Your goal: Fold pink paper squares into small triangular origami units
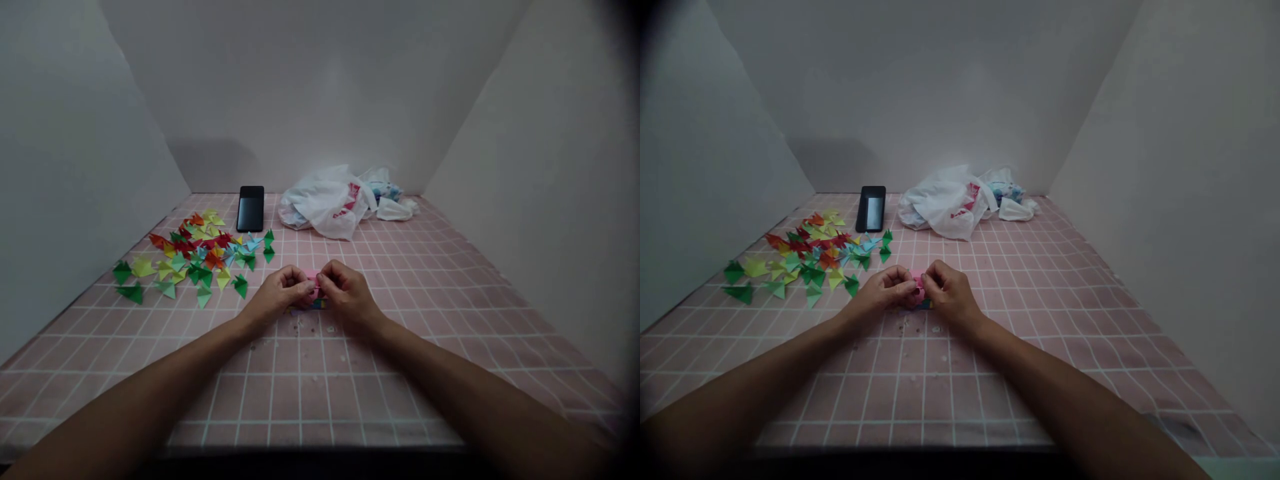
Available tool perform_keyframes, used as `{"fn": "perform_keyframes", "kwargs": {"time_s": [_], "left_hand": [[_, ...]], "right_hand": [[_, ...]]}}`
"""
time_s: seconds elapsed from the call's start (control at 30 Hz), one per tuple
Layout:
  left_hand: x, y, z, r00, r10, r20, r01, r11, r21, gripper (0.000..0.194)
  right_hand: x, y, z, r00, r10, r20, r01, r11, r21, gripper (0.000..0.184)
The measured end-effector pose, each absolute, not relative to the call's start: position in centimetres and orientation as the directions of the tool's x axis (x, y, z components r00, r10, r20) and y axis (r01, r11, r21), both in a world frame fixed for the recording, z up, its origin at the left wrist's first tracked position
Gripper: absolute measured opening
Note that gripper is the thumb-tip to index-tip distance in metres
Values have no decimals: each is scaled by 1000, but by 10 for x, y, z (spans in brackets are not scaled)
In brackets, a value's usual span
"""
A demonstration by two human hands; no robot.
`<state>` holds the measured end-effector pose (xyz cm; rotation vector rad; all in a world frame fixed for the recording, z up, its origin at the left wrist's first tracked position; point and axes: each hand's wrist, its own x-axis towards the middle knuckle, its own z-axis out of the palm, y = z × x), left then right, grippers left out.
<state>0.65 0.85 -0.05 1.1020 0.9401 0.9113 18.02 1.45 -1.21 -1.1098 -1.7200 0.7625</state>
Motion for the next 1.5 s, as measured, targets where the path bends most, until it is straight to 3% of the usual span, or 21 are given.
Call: {"fn": "perform_keyframes", "kwargs": {"time_s": [0.6, 0.93, 1.23, 1.5], "left_hand": [[6, 8, -3, 344, 926, -154, -168, 222, 960, 33], [5, 8, 0, 391, 910, -138, -187, 225, 956, 32], [7, 10, -1, 345, 928, -143, -85, 183, 979, 31], [6, 12, -2, 334, 919, -208, -69, 244, 967, 28]], "right_hand": [[181, 9, -8, -259, 879, 401, 382, 474, -793, 15], [182, 17, -15, -174, 950, 260, 162, 288, -944, 18], [180, 14, -11, -238, 951, 199, 174, 243, -954, 17], [180, 16, -18, -234, 967, 102, -61, 90, -994, 20]]}}
